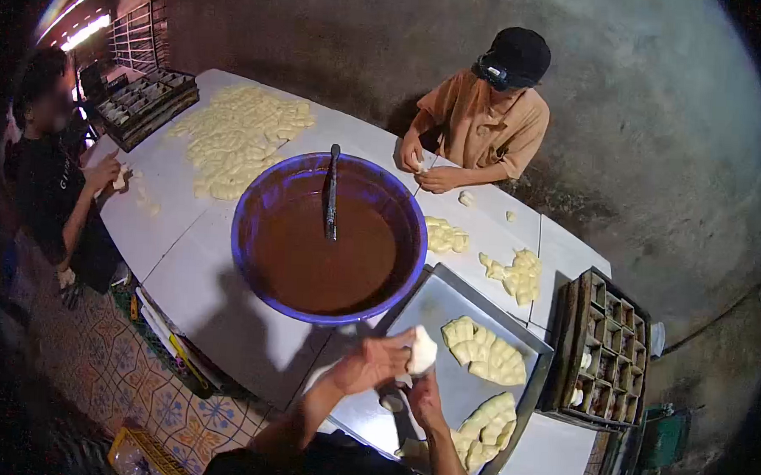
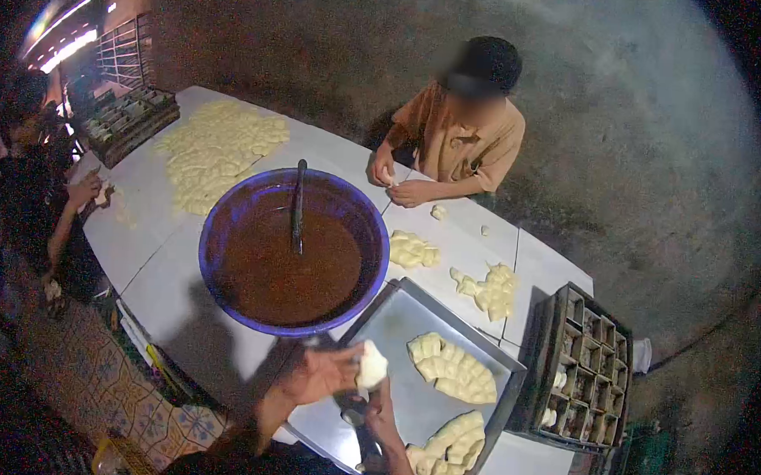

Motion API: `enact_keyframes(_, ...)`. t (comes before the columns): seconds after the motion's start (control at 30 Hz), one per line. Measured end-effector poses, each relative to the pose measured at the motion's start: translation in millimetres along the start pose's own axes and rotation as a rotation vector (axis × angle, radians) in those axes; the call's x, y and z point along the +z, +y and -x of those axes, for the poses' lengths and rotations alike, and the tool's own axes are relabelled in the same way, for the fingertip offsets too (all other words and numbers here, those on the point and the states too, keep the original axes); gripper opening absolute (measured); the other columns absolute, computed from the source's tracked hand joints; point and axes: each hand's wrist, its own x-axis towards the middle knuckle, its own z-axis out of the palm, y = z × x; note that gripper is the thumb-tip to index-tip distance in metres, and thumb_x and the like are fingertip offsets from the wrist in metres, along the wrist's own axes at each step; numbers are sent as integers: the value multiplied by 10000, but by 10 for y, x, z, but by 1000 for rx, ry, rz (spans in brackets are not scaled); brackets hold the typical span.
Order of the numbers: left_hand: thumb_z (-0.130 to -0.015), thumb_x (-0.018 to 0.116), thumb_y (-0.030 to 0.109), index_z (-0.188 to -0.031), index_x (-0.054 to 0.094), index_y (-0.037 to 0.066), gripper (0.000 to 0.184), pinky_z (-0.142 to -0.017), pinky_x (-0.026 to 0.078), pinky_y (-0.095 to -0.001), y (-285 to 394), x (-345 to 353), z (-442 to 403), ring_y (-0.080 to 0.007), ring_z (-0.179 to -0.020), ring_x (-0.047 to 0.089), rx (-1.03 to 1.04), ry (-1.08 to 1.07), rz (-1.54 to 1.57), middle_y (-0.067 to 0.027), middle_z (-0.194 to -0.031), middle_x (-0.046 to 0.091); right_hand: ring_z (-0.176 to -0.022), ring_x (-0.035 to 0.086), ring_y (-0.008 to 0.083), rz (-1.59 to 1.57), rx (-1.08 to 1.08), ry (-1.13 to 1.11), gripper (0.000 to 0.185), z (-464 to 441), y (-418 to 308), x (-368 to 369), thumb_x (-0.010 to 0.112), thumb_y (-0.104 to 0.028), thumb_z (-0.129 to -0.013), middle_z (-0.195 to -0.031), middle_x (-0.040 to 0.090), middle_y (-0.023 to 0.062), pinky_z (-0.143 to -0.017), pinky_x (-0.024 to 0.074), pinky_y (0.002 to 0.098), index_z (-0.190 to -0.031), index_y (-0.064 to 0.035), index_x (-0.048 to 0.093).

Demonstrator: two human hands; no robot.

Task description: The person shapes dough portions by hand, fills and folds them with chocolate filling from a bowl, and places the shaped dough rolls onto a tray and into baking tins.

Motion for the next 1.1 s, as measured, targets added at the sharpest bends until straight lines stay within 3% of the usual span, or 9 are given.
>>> enact_keyframes(0.07, -964, 430, 541, -1218, 602, -22, 641, -774, 514, -314, 503, -146, -258, -155, -855, 635, 161, 608, -658, -78, -1020, 661, -1180, 451, 212, -5, -43, 74, 1095, -41, -106, 42, 679, -681, -712, -1484, 315, 96, -884, 420, 319, -1525, -187, 138)
enact_keyframes(0.17, -953, 210, 643, -1000, 666, -61, 840, -935, 427, -507, 1109, -269, -513, -479, -1045, 572, -200, 901, -1689, -271, -1048, 642, -1189, 461, 197, 38, -76, 75, 961, -11, 49, -100, 675, -584, -791, -1471, 340, 91, -869, 438, 327, -1519, -209, 172)
enact_keyframes(0.3, -910, 78, 702, -1016, 683, 3, 931, -1052, 313, -505, 1215, -523, -439, -453, -1173, 503, -826, 576, -1693, -272, -1132, 613, -1158, 505, 189, 25, -40, 63, 878, 28, 242, -104, 668, -492, -846, -1438, 390, 102, -861, 469, 302, -1510, -152, 204)
enact_keyframes(0.43, -963, 119, 624, -1021, 680, 1, 841, -1003, 370, -474, 1093, -205, -383, -440, -1095, 547, -752, 712, -1764, -244, -1130, 629, -1152, 517, 189, -45, -31, 88, 776, 9, 289, -47, 646, -366, -901, -1431, 398, 117, -846, 496, 303, -1504, -124, 222)
enact_keyframes(0.63, -911, 120, 717, -1381, 427, -41, 943, -1027, 376, -358, 396, 113, -82, -250, -1124, 570, -396, 313, -361, -198, -1247, 582, -923, 624, 218, -746, 258, 193, 454, -110, 583, -200, 618, -308, -922, -1091, 621, 138, -766, 534, 293, -1234, 5, 514)
enact_keyframes(0.77, -983, 322, 573, -1382, 434, 2, 705, -1058, 330, -460, -198, 135, 0, -224, -1218, 490, -157, 807, -276, -146, -1308, 528, -732, 604, 100, -354, 206, 565, 191, -192, 194, 58, 648, -124, -895, -850, 652, 64, -591, 490, 210, -1029, 12, 646)
enact_keyframes(0.9, -961, 552, 337, -1348, 477, 16, 509, -988, 391, -422, -391, 179, 125, -168, -1134, 527, -144, 842, -190, -119, -1239, 570, -914, 558, 236, 866, -291, 360, 338, 15, 19, 179, 681, -61, -820, -1158, 557, 96, -844, 456, 324, -1150, -8, 636)
enact_keyframes(1.0, -915, 619, 74, -1260, 527, -70, 385, -761, 517, -263, -391, 235, 159, -154, -876, 631, -14, 630, -1136, -102, -1021, 662, -905, 561, 266, 852, -353, 256, 321, 97, -15, 97, 641, -25, -832, -1057, 595, 121, -847, 451, 346, -1152, -11, 634)
enact_keyframes(1.1, -931, 596, 82, -1200, 574, -75, 312, -758, 547, -265, -495, 158, 227, -150, -864, 634, -79, 588, -706, -111, -1005, 663, -997, 575, 187, 441, -256, 330, 228, 155, -18, 20, 560, 12, -906, -1113, 622, 132, -885, 455, 301, -1129, 26, 603)
